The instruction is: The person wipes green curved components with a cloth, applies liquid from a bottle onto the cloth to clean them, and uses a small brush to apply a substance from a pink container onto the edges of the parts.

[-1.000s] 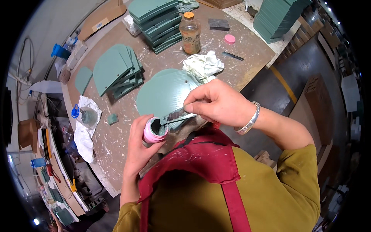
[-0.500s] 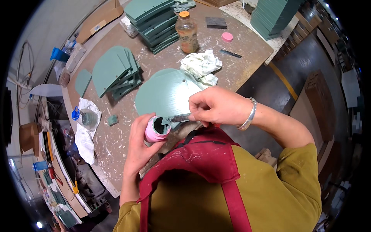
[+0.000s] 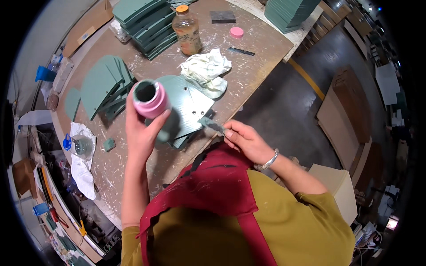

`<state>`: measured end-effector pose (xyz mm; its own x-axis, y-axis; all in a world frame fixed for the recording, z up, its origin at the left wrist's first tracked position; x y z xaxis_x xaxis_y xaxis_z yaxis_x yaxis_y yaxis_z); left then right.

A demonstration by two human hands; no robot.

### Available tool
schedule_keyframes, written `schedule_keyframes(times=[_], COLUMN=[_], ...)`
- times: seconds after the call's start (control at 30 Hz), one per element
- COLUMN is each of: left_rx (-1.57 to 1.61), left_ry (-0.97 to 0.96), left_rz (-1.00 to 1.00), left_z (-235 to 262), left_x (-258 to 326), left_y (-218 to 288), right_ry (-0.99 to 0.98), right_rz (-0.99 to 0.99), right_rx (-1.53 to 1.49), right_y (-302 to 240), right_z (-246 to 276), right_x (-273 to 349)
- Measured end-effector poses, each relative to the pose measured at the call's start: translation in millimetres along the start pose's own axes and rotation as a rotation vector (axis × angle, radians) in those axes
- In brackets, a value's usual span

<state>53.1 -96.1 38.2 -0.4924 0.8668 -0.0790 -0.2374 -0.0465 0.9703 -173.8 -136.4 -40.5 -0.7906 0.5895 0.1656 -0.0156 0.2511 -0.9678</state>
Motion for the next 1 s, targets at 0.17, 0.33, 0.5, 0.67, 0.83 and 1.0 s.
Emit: schedule_keyframes(times=[0.17, 0.33, 0.5, 0.67, 0.83, 1.0], left_rx=[0.142, 0.188, 0.137, 0.143, 0.121, 0.131], left_ry=[-0.138, -0.171, -0.172, -0.185, -0.188, -0.195], left_rz=[0.088, 0.105, 0.088, 0.109, 0.095, 0.108], left_z=[-37.1, -44.4, -43.9, -44.4, -44.1, -45.2], left_x=[-21.1, -16.7, -17.1, -16.6, -16.7, -16.1], left_y=[-31.6, -40.1, -38.5, -36.6, -35.2, -37.5], right_ry=[0.157, 0.255, 0.138, 0.13, 0.109, 0.113], right_rz=[0.046, 0.085, -0.066, -0.052, -0.003, 0.024], right_rx=[0.084, 0.076, -0.329, -0.416, -0.361, -0.422], right_y=[9.8, 26.8, 66.7, 78.4, 81.9, 83.0], right_z=[0.9, -1.1, -23.1, -35.1, -37.5, -37.9], right_x=[9.1, 12.8, 16.4, 13.5, 11.3, 9.0])
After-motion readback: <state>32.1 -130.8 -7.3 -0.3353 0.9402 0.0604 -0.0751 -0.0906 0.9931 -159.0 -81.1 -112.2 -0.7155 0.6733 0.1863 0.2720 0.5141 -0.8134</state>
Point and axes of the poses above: each hand's wrist, its own x-axis away from the middle knuckle, its own z-axis out of the back of the hand, y = z × x, the point moved 10 cm from there along -x, towards the middle knuckle, and after that the axes turned 8 degrees about z, right-handed, at the moved point
